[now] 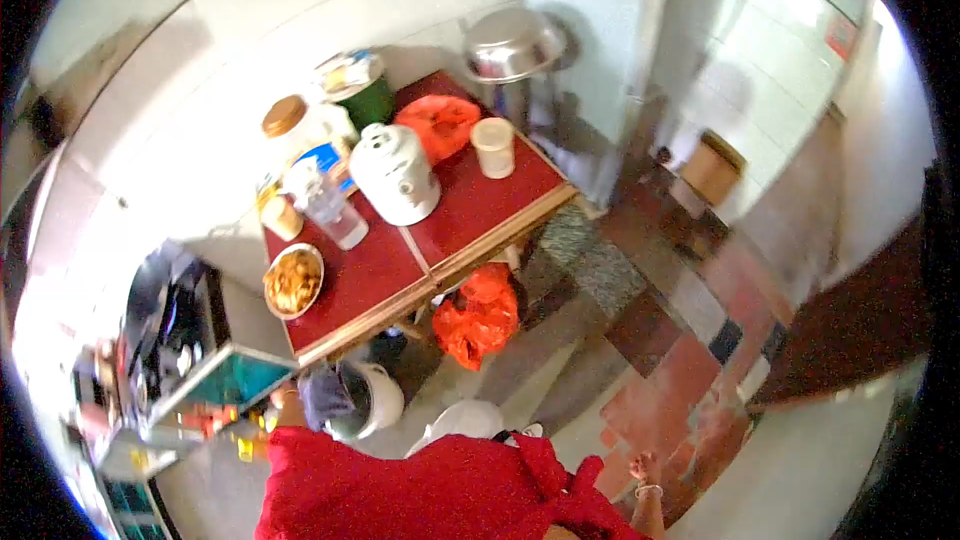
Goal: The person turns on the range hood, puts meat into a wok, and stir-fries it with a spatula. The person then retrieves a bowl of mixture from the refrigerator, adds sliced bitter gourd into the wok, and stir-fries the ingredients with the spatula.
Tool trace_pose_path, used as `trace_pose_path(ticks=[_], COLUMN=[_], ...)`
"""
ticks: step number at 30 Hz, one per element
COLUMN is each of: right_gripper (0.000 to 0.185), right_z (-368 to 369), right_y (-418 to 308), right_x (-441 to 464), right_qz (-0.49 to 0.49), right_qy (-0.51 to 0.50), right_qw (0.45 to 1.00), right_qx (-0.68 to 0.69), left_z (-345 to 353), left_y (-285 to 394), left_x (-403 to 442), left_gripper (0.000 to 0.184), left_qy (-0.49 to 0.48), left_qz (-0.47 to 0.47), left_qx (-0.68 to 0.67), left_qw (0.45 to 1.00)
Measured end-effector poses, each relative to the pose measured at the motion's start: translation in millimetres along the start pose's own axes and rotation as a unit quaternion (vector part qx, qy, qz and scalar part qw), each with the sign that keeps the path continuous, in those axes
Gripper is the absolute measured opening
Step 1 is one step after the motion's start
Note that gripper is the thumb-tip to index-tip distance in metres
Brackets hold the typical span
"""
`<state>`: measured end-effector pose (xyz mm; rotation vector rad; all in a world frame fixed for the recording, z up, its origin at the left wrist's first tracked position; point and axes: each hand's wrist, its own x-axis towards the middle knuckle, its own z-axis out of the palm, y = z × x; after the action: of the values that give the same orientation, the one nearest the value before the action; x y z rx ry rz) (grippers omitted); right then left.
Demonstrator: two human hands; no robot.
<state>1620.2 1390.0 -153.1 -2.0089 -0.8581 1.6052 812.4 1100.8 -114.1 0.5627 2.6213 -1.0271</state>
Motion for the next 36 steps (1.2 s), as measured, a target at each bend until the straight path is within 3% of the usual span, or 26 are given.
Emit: trace_pose_path(ticks=[3, 5, 7, 8, 10, 12, 16, 18, 19, 20, 21, 22, 23, 25, 27, 28, 29, 30, 31, 35, 36], right_gripper=[0.005, 0.003, 0.003, 0.004, 0.007, 0.01, 0.024, 0.026, 0.027, 0.029, 0.029, 0.029, 0.027, 0.022, 0.016, 0.016, 0.013, 0.013, 0.013, 0.015, 0.016], right_z=[-1, 12, 51, 63, 86, 97, 133, 154, 162, 164, 170, 178, 181, 191, 203, 206, 210, 212, 214, 221, 225], right_y=[-75, -138, -239, -289, -417, -489, -661, -732, -767, -805, -836, -863, -893, -943, -982, -994, -1003, -1008, -1008, -1009, -1008], right_x=[113, 177, 183, 190, 173, 227, 207, 219, 218, 194, 185, 186, 185, 195, 213, 221, 229, 237, 246, 273, 278], right_qz=[-0.061, -0.158, -0.197, -0.305, -0.31, -0.433, -0.507, -0.653, -0.695, -0.73, -0.747, -0.795, -0.82, -0.79, -0.88, -0.884, -0.857, -0.819, -0.824, -0.861, -0.86], right_qy=[-0.046, -0.108, -0.137, -0.13, -0.079, -0.057, -0.109, -0.081, -0.065, -0.049, -0.051, -0.046, -0.038, -0.064, 0.013, 0.004, 0.007, 0.012, 0.003, 0.051, 0.072], right_qw=[0.997, 0.98, 0.931, 0.933, 0.947, 0.89, 0.847, 0.737, 0.691, 0.644, 0.616, 0.558, 0.497, 0.508, 0.268, 0.267, 0.198, 0.123, 0.117, 0.004, -0.012], right_qx=[0.015, 0.063, 0.277, 0.137, -0.024, -0.13, -0.116, -0.156, -0.188, -0.221, -0.244, -0.233, -0.283, -0.336, -0.392, -0.383, -0.475, -0.56, -0.555, -0.506, -0.505], left_z=[9, 12, 7, 3, -18, -51, -133, -189, -219, -255, -290, -321, -350, -407, -455, -473, -486, -498, -507, -557, -567], left_y=[73, 121, 173, 201, 257, 310, 401, 437, 456, 476, 495, 509, 522, 547, 565, 573, 586, 605, 622, 666, 676], left_x=[-80, -121, -141, -145, -142, -133, -114, -114, -110, -116, -124, -129, -132, -136, -142, -149, -151, -150, -157, -196, -206], left_gripper=[0.042, 0.042, 0.041, 0.041, 0.041, 0.041, 0.04, 0.04, 0.04, 0.04, 0.04, 0.04, 0.04, 0.036, 0.032, 0.03, 0.03, 0.025, 0.021, 0.019, 0.018], left_qy=[-0.089, -0.132, -0.163, -0.175, -0.194, -0.205, -0.169, -0.11, -0.099, -0.219, -0.323, -0.402, -0.397, -0.267, -0.131, -0.065, -0.063, 0.011, 0.085, 0.131, 0.071], left_qz=[0.03, 0.077, 0.138, 0.171, 0.234, 0.285, 0.41, 0.486, 0.477, 0.376, 0.252, 0.111, 0.107, 0.201, 0.282, 0.317, 0.304, 0.314, 0.321, 0.281, 0.286], left_qx=[-0.086, -0.103, -0.111, -0.113, -0.11, -0.114, -0.078, -0.056, -0.057, -0.279, -0.482, -0.652, -0.655, -0.671, -0.666, -0.656, -0.659, -0.693, -0.721, -0.686, -0.756], left_qw=[0.992, 0.983, 0.971, 0.963, 0.946, 0.929, 0.893, 0.865, 0.872, 0.856, 0.774, 0.634, 0.634, 0.662, 0.678, 0.682, 0.685, 0.649, 0.607, 0.658, 0.585])
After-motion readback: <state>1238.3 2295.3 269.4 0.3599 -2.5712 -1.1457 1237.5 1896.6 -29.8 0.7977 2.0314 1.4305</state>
